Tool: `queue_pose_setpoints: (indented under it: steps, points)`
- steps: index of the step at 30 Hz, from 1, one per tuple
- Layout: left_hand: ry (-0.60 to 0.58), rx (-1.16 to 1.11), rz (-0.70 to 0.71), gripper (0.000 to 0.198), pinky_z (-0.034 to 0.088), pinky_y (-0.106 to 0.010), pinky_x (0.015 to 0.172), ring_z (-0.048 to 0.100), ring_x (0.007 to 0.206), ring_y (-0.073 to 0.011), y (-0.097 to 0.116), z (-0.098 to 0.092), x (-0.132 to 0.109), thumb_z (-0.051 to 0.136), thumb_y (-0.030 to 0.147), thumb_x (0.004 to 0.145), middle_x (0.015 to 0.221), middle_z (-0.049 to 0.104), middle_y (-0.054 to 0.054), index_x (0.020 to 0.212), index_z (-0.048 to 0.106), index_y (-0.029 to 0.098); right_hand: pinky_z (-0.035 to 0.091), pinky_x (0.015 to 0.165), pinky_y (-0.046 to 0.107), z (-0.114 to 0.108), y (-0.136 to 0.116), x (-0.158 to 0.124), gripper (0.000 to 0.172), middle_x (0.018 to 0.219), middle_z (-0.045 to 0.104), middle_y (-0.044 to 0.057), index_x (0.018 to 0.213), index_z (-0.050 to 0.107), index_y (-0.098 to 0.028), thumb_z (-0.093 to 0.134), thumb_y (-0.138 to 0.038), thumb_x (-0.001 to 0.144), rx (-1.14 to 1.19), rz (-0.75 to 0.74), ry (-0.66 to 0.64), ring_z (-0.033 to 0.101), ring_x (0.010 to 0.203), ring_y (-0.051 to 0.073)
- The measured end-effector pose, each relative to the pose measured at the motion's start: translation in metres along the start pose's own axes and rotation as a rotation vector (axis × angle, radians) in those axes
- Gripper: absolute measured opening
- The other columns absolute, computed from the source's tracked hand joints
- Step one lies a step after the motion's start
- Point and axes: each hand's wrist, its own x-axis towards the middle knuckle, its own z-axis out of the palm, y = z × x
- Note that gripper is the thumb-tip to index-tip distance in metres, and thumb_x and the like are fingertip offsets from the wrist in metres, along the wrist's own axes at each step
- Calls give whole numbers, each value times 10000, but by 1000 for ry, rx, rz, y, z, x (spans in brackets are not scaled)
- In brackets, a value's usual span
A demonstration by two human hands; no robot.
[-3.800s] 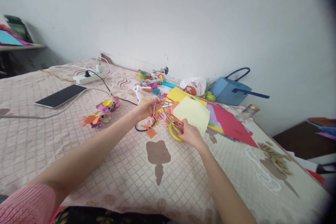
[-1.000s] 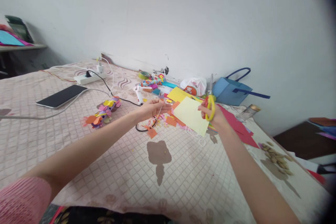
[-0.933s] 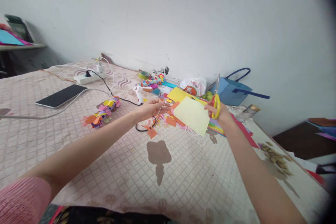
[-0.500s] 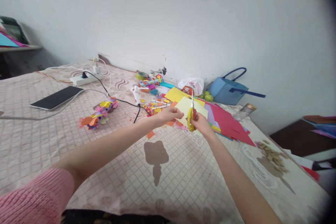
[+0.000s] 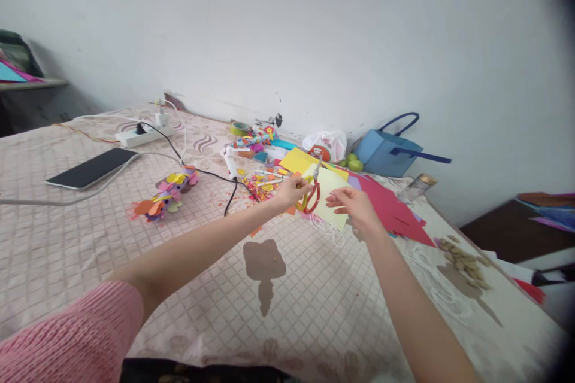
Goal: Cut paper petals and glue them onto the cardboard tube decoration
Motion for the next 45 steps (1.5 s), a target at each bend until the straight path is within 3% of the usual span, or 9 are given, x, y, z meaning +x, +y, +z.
queue_pose_setpoints:
  steps: [5,10,17,21,26,29,35,40,45]
  points:
    - [13,-60,35,252,281,-197,442,394,435,-62,7,-25,6,625,327,700,481,435,50,591,479,154,431,418,198,-31,13,2,397,804,652,69,1126,490,-171,501,-392,798,-145,42,41,555,432,88]
    - [12,-148,67,280,255,-181,436,358,428,-38,19,-38,7,654,356,691,500,424,53,619,496,136,417,405,201,-8,34,-5,491,1073,578,111,1194,456,-188,536,-415,766,-302,35,-9,546,429,61]
    - [-11,-337,110,311,239,-171,424,344,431,-26,43,-54,7,701,348,663,511,405,53,611,489,127,430,547,217,14,49,-5,175,703,619,18,700,595,-163,676,-290,611,-439,-50,-194,584,625,140]
    - [-15,-348,118,319,237,-169,419,346,433,-24,45,-69,4,720,354,637,535,431,47,624,496,127,399,481,218,-27,52,0,130,580,591,-10,694,548,-177,521,-298,731,-485,-38,-144,566,512,135]
    - [-3,-380,116,346,212,-169,412,324,426,-19,46,-80,-3,732,342,623,533,419,49,599,459,131,396,588,293,-95,61,3,114,611,596,42,635,502,-186,512,-273,707,-623,11,179,571,609,193]
    - [-12,-397,115,353,213,-171,413,315,426,-19,49,-83,-7,732,337,627,523,404,52,585,448,132,391,606,320,-105,69,0,128,583,584,63,553,479,-189,536,-222,661,-654,41,251,570,643,223]
    - [-26,-397,108,320,194,-176,409,305,426,-16,56,-79,-12,726,319,639,536,409,46,603,476,124,437,519,265,-48,46,-1,233,883,647,85,901,575,-175,499,-351,768,-500,-24,169,582,571,148]
    - [-49,-424,115,320,198,-177,412,296,425,-16,64,-71,-16,725,302,641,529,394,52,588,461,131,464,462,246,24,-11,-1,465,1275,476,89,1214,431,-270,501,-458,794,56,-228,-232,513,462,56]
    - [-52,-408,130,311,197,-178,411,298,422,-15,67,-77,-21,717,309,653,536,403,51,596,469,130,461,504,242,37,-19,7,360,694,609,24,912,615,-173,485,-485,788,-34,-153,-231,534,508,105]
